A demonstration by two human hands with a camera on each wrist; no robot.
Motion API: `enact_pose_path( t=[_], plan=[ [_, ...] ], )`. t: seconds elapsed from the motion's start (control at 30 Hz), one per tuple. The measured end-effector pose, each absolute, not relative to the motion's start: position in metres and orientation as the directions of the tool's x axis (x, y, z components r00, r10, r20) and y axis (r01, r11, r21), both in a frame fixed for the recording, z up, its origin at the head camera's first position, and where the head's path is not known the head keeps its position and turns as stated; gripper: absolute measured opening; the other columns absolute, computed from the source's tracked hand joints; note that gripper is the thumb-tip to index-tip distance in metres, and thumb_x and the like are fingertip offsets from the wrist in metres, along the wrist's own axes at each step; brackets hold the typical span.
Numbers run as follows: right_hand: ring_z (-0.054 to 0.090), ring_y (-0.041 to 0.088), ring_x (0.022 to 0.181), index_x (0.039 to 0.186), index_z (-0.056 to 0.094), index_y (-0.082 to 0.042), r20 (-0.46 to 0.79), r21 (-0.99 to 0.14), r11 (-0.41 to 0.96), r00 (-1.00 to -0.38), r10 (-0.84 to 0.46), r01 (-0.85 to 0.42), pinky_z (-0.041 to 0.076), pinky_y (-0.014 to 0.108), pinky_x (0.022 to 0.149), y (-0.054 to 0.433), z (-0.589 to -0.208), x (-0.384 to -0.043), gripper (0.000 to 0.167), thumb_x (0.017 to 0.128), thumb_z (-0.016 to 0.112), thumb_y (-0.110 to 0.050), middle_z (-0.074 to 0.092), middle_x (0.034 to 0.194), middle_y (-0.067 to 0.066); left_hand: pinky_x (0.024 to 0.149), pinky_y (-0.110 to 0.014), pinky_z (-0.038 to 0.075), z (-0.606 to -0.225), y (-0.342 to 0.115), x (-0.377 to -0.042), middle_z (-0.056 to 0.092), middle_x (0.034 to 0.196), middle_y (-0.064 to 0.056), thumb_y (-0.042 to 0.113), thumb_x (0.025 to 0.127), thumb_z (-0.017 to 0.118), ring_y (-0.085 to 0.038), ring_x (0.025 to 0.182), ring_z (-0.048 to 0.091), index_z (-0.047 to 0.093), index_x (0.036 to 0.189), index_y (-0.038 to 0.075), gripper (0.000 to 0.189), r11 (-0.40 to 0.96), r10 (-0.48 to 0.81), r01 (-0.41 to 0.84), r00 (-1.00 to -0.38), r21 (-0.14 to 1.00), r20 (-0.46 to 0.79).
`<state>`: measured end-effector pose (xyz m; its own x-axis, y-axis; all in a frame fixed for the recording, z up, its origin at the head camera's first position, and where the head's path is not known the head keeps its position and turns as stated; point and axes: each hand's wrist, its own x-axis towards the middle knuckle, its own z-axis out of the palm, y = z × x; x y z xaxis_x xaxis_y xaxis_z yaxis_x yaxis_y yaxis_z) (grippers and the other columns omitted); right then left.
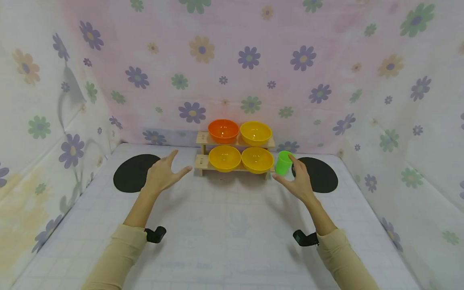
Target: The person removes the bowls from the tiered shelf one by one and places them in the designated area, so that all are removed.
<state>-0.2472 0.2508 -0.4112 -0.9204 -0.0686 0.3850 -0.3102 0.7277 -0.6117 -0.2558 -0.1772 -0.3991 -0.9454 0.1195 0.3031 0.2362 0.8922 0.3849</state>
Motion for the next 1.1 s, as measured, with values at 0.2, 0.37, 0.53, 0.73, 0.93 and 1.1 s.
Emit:
enact_pose_path(
  t=[0.2,0.37,0.53,0.73,0.93,1.1],
  plan=[
    [0.048,0.047,0.115,0.148,0.028,-0.010,0.262,-0.761,0.586,-0.958,-0.113,-0.277,0.051,0.054,0.083,0.244,-0.422,-0.264,0.078,0.084,0.071,-0.023,0.029,0.145,0.025,0.081,-0.053,0.051,-0.423,-0.158,-0.279,0.064,0.110,-0.026,0.034,0.082,0.071,-0.041,0.098,0.062,0.051,0.131,0.001,0.062,0.705,0.155,0.396,-0.896,0.589,0.417],
    [0.042,0.044,0.124,0.148,0.027,-0.010,0.220,-0.831,0.486,-0.962,-0.158,-0.270,0.047,0.054,0.091,0.235,-0.427,-0.275,0.078,0.084,0.070,-0.018,0.027,0.150,0.020,0.082,-0.053,0.052,-0.440,-0.141,-0.295,0.056,0.118,-0.033,0.020,0.084,0.069,-0.047,0.101,0.059,0.048,0.131,-0.004,0.056,0.516,0.088,0.375,-0.918,0.770,0.388],
    [0.032,0.044,0.129,0.145,0.029,0.001,0.251,-0.880,0.356,-0.944,-0.214,-0.315,0.036,0.060,0.099,0.223,-0.432,-0.287,0.076,0.082,0.070,-0.006,0.028,0.149,0.023,0.089,-0.051,0.050,-0.448,-0.128,-0.305,0.047,0.131,-0.032,0.017,0.089,0.064,-0.047,0.109,0.054,0.043,0.136,-0.003,0.056,0.398,0.024,0.241,-0.967,0.885,0.253],
    [0.043,0.038,0.121,0.146,0.029,-0.003,0.178,-0.876,0.414,-0.963,-0.200,-0.248,0.039,0.053,0.099,0.215,-0.435,-0.292,0.078,0.082,0.072,-0.016,0.028,0.150,0.018,0.095,-0.052,0.045,-0.455,-0.117,-0.316,0.040,0.140,-0.028,0.015,0.089,0.063,-0.046,0.121,0.045,0.039,0.140,-0.002,0.059,0.356,-0.005,0.093,-0.995,0.930,0.101],
    [0.043,0.037,0.117,0.145,0.031,-0.002,0.141,-0.869,0.448,-0.972,-0.186,-0.211,0.039,0.051,0.099,0.212,-0.436,-0.293,0.081,0.080,0.074,-0.023,0.032,0.148,0.019,0.101,-0.048,0.041,-0.463,-0.110,-0.321,0.045,0.140,-0.022,0.014,0.089,0.061,-0.040,0.123,0.045,0.045,0.136,-0.004,0.053,0.363,-0.077,0.050,-0.993,0.931,0.084],
    [0.042,0.040,0.118,0.146,0.026,0.003,0.094,-0.876,0.451,-0.978,-0.184,-0.169,0.038,0.051,0.100,0.207,-0.420,-0.283,0.083,0.081,0.073,-0.018,0.030,0.147,0.024,0.105,-0.046,0.037,-0.468,-0.111,-0.319,0.043,0.141,-0.020,0.013,0.092,0.058,-0.039,0.128,0.041,0.047,0.135,-0.004,0.047,0.298,-0.099,0.059,-0.991,0.953,0.092]
  ],
)
